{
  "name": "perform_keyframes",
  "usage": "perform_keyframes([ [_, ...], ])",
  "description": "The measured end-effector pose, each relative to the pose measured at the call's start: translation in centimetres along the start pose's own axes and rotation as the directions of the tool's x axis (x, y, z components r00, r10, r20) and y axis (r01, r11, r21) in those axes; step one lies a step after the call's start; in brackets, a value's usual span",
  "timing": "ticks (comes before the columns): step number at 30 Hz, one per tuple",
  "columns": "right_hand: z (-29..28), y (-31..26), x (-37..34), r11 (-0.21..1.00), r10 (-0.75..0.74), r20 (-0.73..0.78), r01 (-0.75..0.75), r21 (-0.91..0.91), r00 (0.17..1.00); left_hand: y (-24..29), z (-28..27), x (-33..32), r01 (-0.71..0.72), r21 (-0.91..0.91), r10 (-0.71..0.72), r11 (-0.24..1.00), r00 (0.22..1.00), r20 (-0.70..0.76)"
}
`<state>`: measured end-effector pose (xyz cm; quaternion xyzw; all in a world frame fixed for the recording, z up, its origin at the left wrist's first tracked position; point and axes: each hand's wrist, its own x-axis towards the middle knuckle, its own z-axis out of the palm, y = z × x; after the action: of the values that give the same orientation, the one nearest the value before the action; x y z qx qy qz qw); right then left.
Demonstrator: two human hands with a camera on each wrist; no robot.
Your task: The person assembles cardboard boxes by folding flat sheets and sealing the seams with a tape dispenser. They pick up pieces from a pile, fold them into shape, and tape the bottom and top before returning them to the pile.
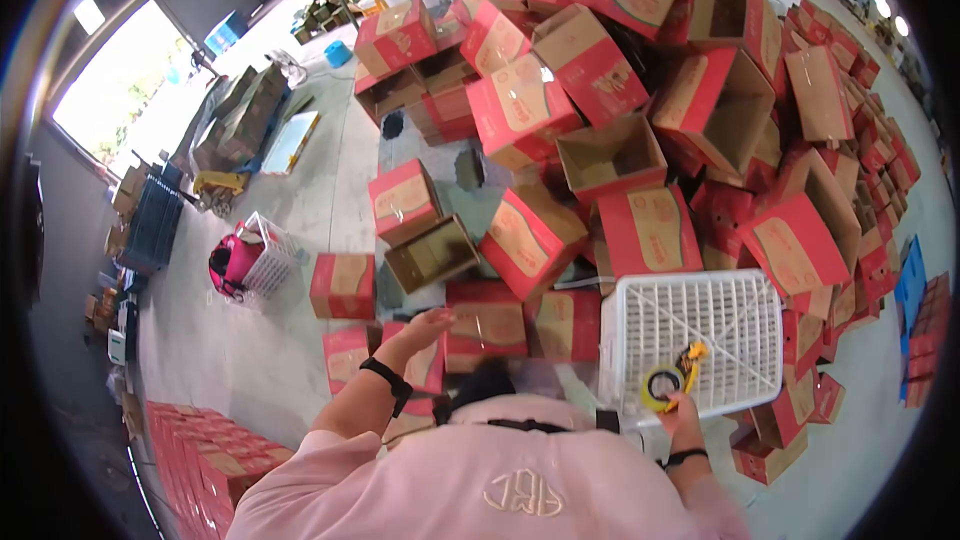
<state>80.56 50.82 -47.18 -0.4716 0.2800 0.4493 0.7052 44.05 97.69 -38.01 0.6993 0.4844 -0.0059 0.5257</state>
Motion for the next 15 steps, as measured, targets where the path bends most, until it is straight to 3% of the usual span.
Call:
perform_keyframes([
  [1, 0.7, 0.5, -0.2, 1.0, 0.01, -0.015, -0.011, -0.016, 1.0, 0.4, -1.1, 2.5, -0.01, 0.016, 0.01, 1.0, 1.0, 0.026],
  [2, 3.0, 1.2, -1.5, 0.999, -0.028, -0.067, 0.03, 0.026, 0.997, 2.1, -2.3, 3.9, 0.073, -0.069, -0.066, 0.995, 0.994, 0.091],
  [6, 5.6, 4.3, -2.4, 0.99, -0.022, -0.106, 0.037, 0.138, 0.994, 2.7, -7.2, 14.5, 0.121, -0.008, -0.118, 0.993, 0.982, 0.148],
  [8, 6.2, 6.3, -3.4, 0.987, -0.027, -0.188, 0.056, 0.152, 0.982, 3.4, -9.3, 21.7, -0.098, 0.099, 0.077, 0.99, 0.978, 0.193],
  [9, 6.0, 7.5, -4.0, 0.986, -0.027, -0.221, 0.063, 0.157, 0.975, 6.7, -10.3, 24.0, 0.028, 0.056, -0.033, 0.998, 0.994, 0.1],
  [11, 5.8, 9.6, -5.7, 0.97, -0.03, -0.257, 0.089, 0.225, 0.966, 6.9, -10.6, 33.1, 0.047, -0.212, -0.05, 0.976, 0.999, -0.009],
  [12, 7.3, 9.8, -6.8, 0.967, -0.037, -0.287, 0.107, 0.23, 0.957, 9.2, -11.2, 35.6, -0.144, -0.067, 0.133, 0.987, 0.98, -0.148],
  [13, 10.1, 9.9, -9.0, 0.978, 0.005, -0.31, 0.061, 0.202, 0.951, 7.9, -10.1, 41.9, -0.268, 0.016, 0.26, 0.963, 0.913, -0.314],
  [14, 11.5, 10.4, -11.0, 0.985, 0.054, -0.343, 0.007, 0.174, 0.938, 9.6, -10.4, 45.4, -0.225, -0.183, 0.205, 0.957, 0.971, -0.124],
  [15, 9.4, 11.3, -11.3, 0.985, 0.058, -0.376, 0.009, 0.174, 0.925, 12.2, -9.2, 46.4, -0.224, -0.343, 0.153, 0.912, 0.963, -0.221],
])
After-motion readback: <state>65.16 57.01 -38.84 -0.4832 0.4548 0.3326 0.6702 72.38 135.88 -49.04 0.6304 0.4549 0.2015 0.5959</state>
